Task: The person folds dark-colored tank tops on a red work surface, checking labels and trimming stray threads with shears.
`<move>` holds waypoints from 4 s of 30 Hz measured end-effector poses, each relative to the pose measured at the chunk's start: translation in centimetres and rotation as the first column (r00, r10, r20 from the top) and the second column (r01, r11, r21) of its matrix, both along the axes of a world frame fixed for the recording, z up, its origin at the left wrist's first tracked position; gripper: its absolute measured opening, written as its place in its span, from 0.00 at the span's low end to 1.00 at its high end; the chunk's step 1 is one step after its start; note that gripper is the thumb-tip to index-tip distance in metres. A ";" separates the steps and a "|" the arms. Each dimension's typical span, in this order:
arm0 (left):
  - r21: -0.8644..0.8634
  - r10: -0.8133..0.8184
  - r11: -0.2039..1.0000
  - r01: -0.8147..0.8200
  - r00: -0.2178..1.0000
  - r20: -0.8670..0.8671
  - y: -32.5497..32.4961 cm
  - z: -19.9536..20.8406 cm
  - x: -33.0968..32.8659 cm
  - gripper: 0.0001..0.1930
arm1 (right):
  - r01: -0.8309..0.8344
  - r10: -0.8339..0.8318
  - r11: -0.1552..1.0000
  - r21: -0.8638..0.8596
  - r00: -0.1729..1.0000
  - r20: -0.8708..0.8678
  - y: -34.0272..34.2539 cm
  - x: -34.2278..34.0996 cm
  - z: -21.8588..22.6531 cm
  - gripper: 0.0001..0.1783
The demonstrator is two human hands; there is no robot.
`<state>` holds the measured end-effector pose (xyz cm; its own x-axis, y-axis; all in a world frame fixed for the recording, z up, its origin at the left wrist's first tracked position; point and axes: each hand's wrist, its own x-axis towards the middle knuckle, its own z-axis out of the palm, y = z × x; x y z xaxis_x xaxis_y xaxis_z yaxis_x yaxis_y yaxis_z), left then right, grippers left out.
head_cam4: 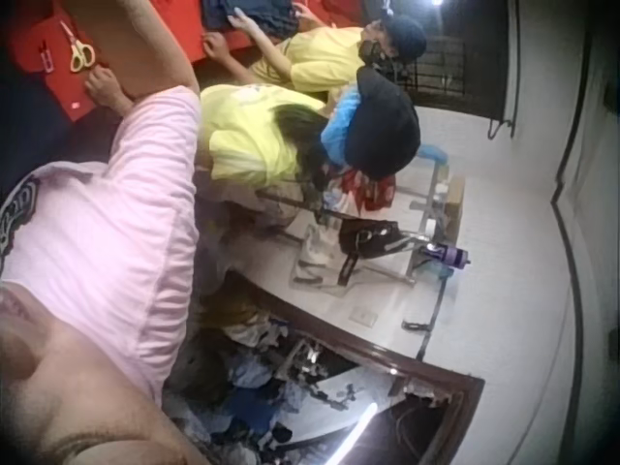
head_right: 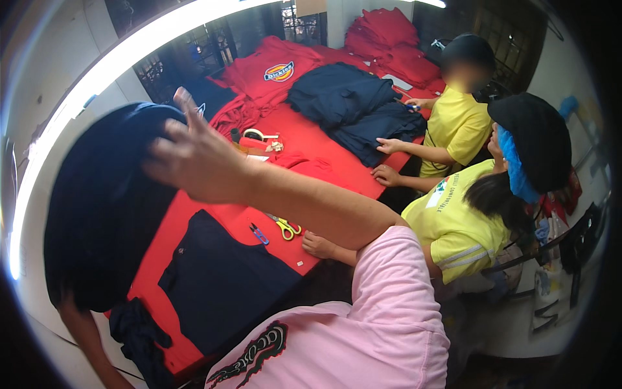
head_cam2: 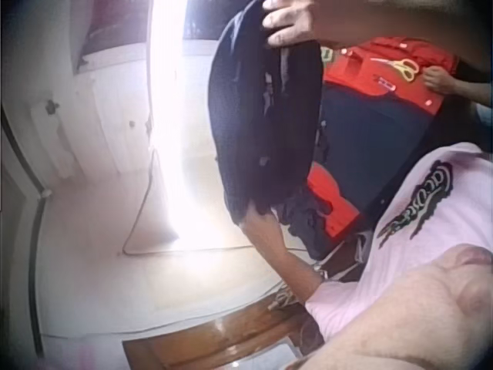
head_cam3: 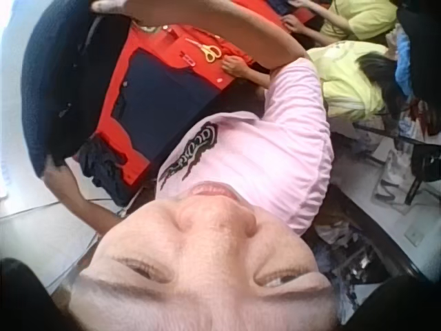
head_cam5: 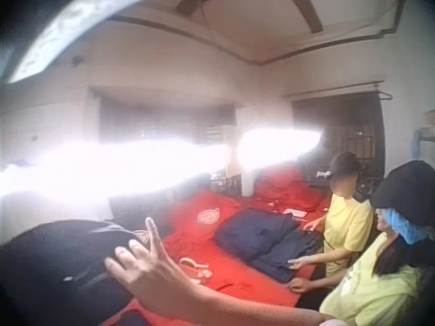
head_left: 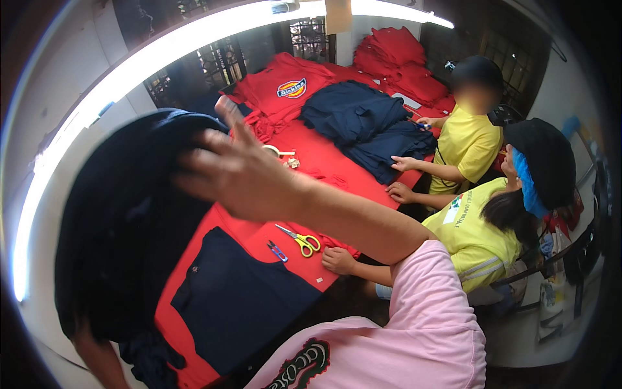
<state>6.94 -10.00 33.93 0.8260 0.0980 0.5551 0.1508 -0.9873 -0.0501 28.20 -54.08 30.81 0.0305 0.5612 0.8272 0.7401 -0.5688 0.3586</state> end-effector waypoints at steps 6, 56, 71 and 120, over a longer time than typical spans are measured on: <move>-0.025 0.028 0.986 -0.167 0.308 -0.951 0.6 -9.2 3.2 0.25 | -0.552 -0.428 0.443 -0.706 0.562 -0.708 -1.9 -0.1 -18.5 0.10; 0.293 0.129 0.933 -0.210 0.953 0.274 6.2 -2.1 -6.1 0.21 | 0.357 -0.303 0.845 0.399 0.933 -0.192 -5.4 2.4 2.1 0.36; -0.528 -0.024 0.798 -0.290 0.861 -0.508 -0.1 -37.6 -16.6 0.17 | -0.083 -0.157 0.972 -0.222 0.473 -0.867 -6.8 -15.7 -37.0 0.12; -0.506 0.135 0.621 -0.598 0.718 -0.683 0.9 -37.9 -20.1 0.10 | 0.061 -0.318 0.946 -0.320 -0.036 -0.947 -6.1 -15.5 -36.4 0.08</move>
